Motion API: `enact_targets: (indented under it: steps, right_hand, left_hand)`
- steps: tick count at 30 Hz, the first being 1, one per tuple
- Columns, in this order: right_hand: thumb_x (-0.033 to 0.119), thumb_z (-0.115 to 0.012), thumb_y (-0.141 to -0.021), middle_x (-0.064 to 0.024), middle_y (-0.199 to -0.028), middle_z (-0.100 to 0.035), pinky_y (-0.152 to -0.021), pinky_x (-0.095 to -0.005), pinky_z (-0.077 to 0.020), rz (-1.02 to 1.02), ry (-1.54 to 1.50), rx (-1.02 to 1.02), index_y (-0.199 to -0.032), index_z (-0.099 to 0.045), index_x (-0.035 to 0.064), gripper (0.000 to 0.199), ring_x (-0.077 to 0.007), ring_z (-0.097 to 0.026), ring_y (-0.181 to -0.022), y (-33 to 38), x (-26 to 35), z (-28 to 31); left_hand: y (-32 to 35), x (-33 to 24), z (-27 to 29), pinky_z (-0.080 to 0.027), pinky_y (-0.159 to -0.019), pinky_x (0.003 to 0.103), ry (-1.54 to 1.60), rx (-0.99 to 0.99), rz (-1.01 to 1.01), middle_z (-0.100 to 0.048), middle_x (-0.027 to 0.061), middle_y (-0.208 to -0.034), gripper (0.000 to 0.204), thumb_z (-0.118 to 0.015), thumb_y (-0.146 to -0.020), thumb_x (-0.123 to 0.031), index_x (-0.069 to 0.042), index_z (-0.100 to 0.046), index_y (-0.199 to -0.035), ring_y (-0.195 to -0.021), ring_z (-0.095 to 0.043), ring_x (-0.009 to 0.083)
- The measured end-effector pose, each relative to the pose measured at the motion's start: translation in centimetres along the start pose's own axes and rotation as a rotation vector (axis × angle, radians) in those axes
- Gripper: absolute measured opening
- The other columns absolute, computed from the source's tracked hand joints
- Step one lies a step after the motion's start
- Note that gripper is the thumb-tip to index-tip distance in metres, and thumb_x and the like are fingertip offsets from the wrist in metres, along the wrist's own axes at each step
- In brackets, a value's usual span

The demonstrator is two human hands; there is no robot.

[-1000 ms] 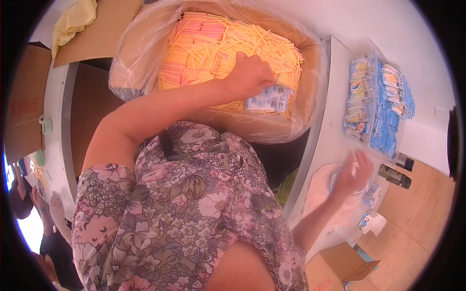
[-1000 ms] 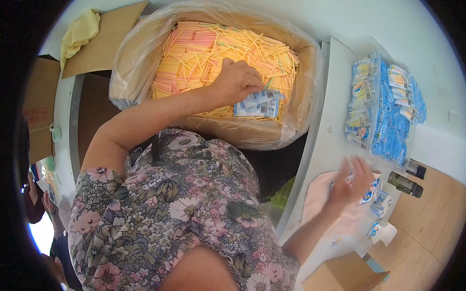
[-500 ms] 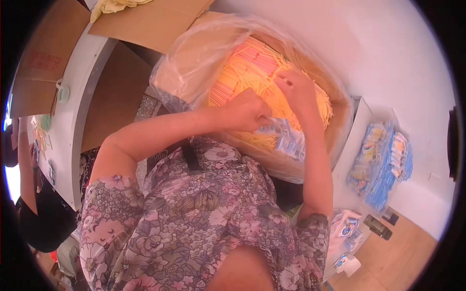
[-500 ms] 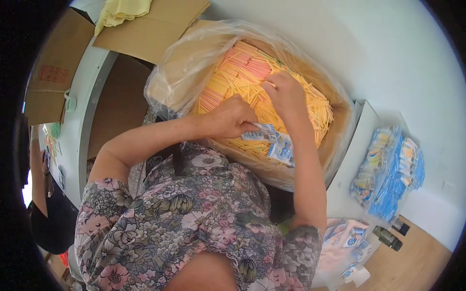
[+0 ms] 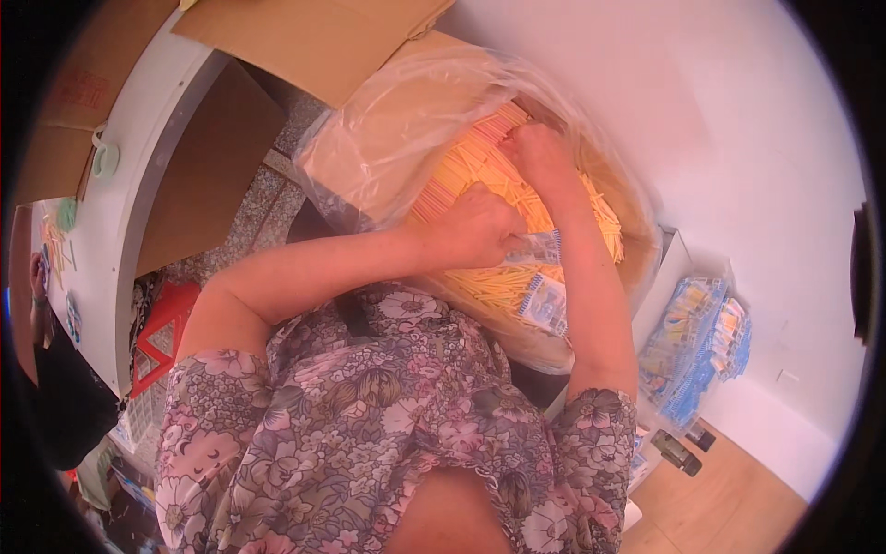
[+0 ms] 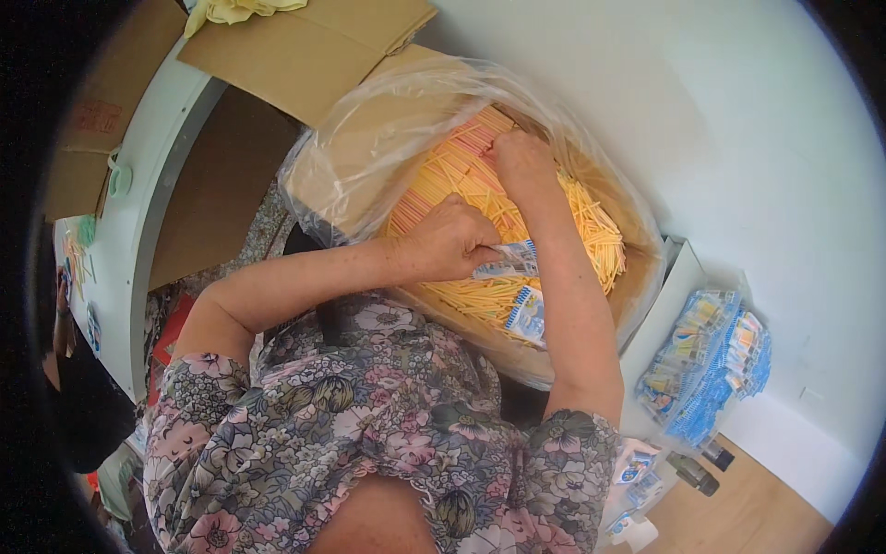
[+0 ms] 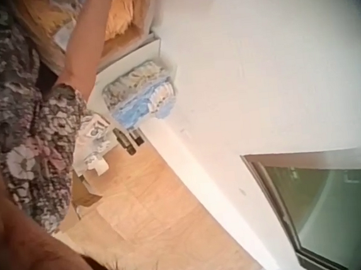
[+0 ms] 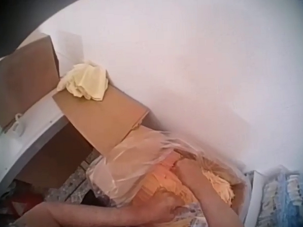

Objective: Sort small packaged items from a large box onto a workspace.

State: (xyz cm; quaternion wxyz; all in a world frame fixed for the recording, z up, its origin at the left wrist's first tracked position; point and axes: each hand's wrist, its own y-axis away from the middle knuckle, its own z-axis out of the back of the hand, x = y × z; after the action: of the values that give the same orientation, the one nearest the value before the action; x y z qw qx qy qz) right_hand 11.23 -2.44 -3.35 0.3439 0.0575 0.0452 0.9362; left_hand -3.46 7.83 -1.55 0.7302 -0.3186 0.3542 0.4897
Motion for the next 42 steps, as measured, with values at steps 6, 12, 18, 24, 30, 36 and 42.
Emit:
enact_targets:
  steps: [6,12,18,24,30,36,42]
  right_hand:
    - [0.004,-0.054,-0.074,-0.0211,-0.080,-0.065,-0.068,-0.0428,-0.0520,0.073,-0.047,-0.051,-0.073,-0.067,0.0004,0.014,-0.0340,-0.065,-0.077,0.3,-0.9,-1.1]
    - [0.010,-0.060,-0.072,-0.0205,-0.078,-0.065,-0.065,-0.0412,-0.0509,0.005,-0.251,-0.131,-0.071,-0.065,-0.0021,0.013,-0.0333,-0.064,-0.072,1.3,-1.8,0.9]
    - [0.010,-0.071,-0.073,-0.0084,-0.074,-0.066,-0.058,-0.0260,-0.0468,-0.253,-0.917,-0.152,-0.077,-0.068,-0.0010,0.012,-0.0123,-0.060,-0.064,4.8,-0.6,5.1]
    - [0.013,-0.071,-0.078,-0.0016,-0.076,-0.066,-0.060,-0.0218,-0.0467,-0.215,-1.288,-0.019,-0.082,-0.068,0.0012,0.013,-0.0052,-0.057,-0.068,7.9,1.0,5.3]
    - [0.012,-0.066,-0.082,-0.0004,-0.074,-0.061,-0.061,-0.0215,-0.0441,-0.364,-1.259,-0.118,-0.081,-0.061,0.0012,0.012,-0.0053,-0.054,-0.068,9.9,2.8,5.4]
    - [0.020,-0.069,-0.081,-0.0033,-0.064,-0.060,-0.055,-0.0226,-0.0447,-0.348,-0.956,-0.318,-0.079,-0.059,0.0023,0.021,-0.0070,-0.055,-0.061,10.3,4.1,4.4]
    - [0.011,-0.063,-0.084,-0.0022,-0.064,-0.054,-0.052,-0.0247,-0.0409,-0.578,-0.922,-0.506,-0.076,-0.053,0.0020,0.016,-0.0066,-0.049,-0.059,16.0,2.6,5.5]
  left_hand:
    - [-0.2,0.2,-0.3,-0.040,-0.068,0.041,0.001,-0.019,0.014,-0.060,0.0101,-0.065,0.012,-0.070,-0.072,-0.017,-0.008,-0.063,-0.068,-0.069,-0.059,0.0296]
    - [-0.2,0.4,0.1,-0.042,-0.069,0.041,-0.011,0.001,0.067,-0.062,0.0095,-0.074,0.013,-0.072,-0.071,-0.017,-0.007,-0.063,-0.069,-0.077,-0.059,0.0290]
    - [-0.7,1.4,-0.2,-0.048,-0.074,0.035,0.246,-0.381,-0.048,-0.062,0.0143,-0.096,0.014,-0.074,-0.071,-0.009,-0.001,-0.065,-0.078,-0.087,-0.062,0.0252]
    - [-1.2,1.6,0.0,-0.049,-0.068,0.029,0.672,-0.059,0.075,-0.065,0.0150,-0.089,0.012,-0.072,-0.075,-0.003,0.002,-0.065,-0.082,-0.080,-0.064,0.0180]
    - [-1.3,1.6,-0.2,-0.048,-0.061,0.032,0.440,-0.092,-0.110,-0.064,0.0151,-0.075,0.016,-0.073,-0.071,-0.005,0.000,-0.066,-0.085,-0.068,-0.065,0.0236]
    - [-1.3,2.2,0.4,-0.049,-0.064,0.032,0.309,0.067,-0.167,-0.065,0.0127,-0.078,0.014,-0.071,-0.075,-0.005,0.000,-0.066,-0.088,-0.070,-0.064,0.0215]
    - [-1.4,2.1,0.5,-0.048,-0.068,0.026,0.622,0.128,0.010,-0.066,0.0025,-0.081,0.017,-0.064,-0.087,-0.012,0.002,-0.065,-0.097,-0.075,-0.059,0.0080]
